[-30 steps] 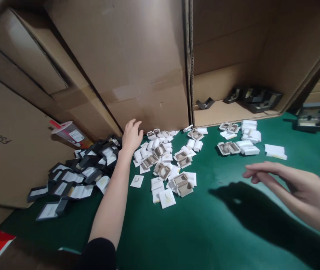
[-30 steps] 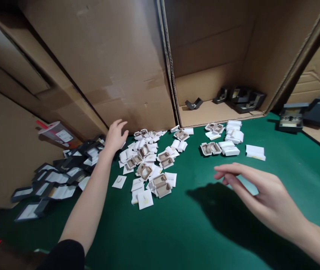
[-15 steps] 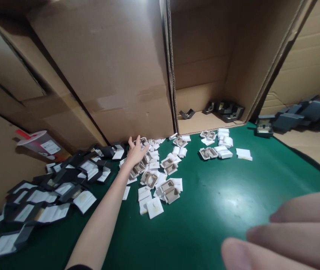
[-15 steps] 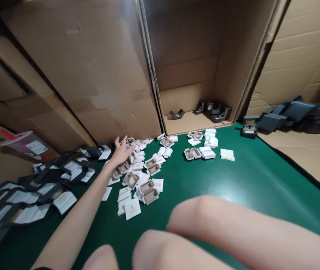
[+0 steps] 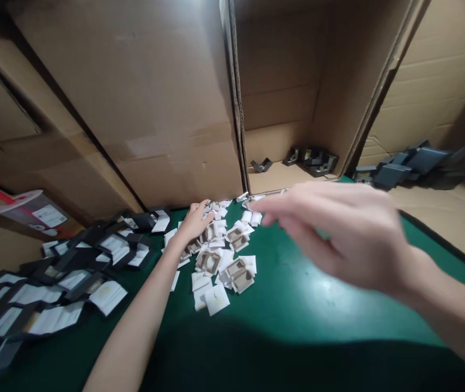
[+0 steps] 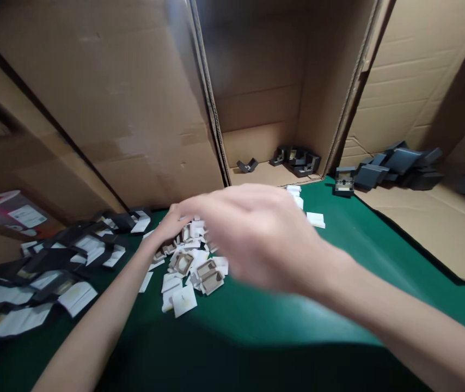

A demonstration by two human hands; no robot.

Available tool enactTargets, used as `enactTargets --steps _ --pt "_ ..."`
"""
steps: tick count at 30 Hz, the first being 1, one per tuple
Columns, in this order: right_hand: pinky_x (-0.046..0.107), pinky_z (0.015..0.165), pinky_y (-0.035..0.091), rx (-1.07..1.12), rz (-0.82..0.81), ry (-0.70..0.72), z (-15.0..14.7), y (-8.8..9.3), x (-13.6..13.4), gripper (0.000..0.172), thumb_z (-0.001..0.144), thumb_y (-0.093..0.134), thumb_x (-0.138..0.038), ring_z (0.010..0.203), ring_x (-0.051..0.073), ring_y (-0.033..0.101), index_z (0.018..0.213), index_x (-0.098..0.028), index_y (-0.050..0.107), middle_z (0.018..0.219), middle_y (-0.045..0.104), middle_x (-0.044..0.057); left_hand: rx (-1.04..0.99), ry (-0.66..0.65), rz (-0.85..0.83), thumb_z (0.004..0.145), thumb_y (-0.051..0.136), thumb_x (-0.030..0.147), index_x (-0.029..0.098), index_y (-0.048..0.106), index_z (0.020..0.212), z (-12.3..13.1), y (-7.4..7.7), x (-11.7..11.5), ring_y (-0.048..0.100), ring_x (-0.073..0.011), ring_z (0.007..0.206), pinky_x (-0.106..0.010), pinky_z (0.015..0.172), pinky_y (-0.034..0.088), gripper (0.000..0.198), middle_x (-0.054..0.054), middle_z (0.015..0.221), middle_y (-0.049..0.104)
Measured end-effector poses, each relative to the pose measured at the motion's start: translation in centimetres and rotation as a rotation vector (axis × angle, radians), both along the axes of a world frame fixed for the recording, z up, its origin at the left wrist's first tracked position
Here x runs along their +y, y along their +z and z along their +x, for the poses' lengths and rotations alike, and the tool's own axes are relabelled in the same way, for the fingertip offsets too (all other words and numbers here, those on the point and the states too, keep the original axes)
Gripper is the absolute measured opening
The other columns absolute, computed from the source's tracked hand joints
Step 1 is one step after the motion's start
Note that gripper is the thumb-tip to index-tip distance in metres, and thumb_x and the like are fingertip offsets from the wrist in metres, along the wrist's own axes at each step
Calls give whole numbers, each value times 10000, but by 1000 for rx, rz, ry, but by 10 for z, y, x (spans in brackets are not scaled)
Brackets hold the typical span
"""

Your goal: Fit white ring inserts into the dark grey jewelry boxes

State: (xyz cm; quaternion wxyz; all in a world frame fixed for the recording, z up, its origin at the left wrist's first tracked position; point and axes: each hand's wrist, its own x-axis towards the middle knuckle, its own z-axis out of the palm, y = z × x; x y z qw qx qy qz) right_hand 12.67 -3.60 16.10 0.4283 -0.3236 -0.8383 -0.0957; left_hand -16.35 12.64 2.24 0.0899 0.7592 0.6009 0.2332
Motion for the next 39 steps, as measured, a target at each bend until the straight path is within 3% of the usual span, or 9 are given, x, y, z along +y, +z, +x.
enactTargets --steps 2,5,7,14,20,25,30,35,39 --pt "232 580 516 110 -86 -42 29 -27 38 235 882 458 -190 645 119 667 952 -194 682 716 717 -10 34 -48 -44 896 495 388 180 422 1367 3 0 1 514 -262 1203 -369 1057 379 519 -108 1263 482" --pt "287 611 485 85 -223 -475 96 -85 96 253 895 444 -263 688 174 663 984 -187 668 817 730 65 66 -91 -72 891 472 401 181 399 1390 5 0 1 515 -257 1195 -363 1054 379 550 -116 1292 462" --pt "361 620 447 26 -241 -598 143 -119 124 253 855 462 -241 708 245 646 970 -165 674 857 717 147 82 -101 -69 886 473 392 179 405 1388 5 1 1 520 -250 1185 -355 1047 384 549 -116 1298 467" --pt "400 575 354 -96 -240 -713 230 -181 144 165 794 540 -317 635 271 559 768 -209 663 711 653 158 166 -51 17 894 446 337 188 559 1241 -7 12 3 518 -261 1141 -400 1026 386 395 -99 1156 549" --pt "397 593 396 -133 -66 -588 206 -174 125 213 901 445 -290 708 275 572 826 -224 634 739 632 112 242 -6 98 875 466 255 170 632 1109 2 35 -10 522 -266 1043 -424 966 408 299 -102 1067 566" --pt "387 760 452 -196 -6 -278 141 -150 80 126 888 529 -224 828 242 579 971 -212 623 892 659 98 273 -185 116 918 437 311 190 653 937 47 55 -38 493 -218 1036 -340 943 402 248 -57 1017 562" --pt "303 624 409 -418 -53 117 77 -153 36 179 906 438 -120 708 167 515 844 -171 598 788 614 71 324 -424 -145 890 486 464 214 615 1030 73 53 -60 485 -231 1011 -332 846 410 315 -54 1039 518" --pt "303 643 414 -472 -128 240 57 -165 25 228 919 391 -86 715 157 503 981 -163 597 823 616 65 418 -453 -255 840 568 455 231 554 1144 74 46 -67 484 -224 964 -303 786 391 378 -51 1050 501" --pt "350 810 462 -376 -161 263 63 -166 30 290 909 436 -92 929 177 572 1169 -162 544 1076 651 102 492 -439 -212 856 540 336 251 541 1154 74 44 -66 494 -214 937 -303 763 387 310 -46 1047 512"
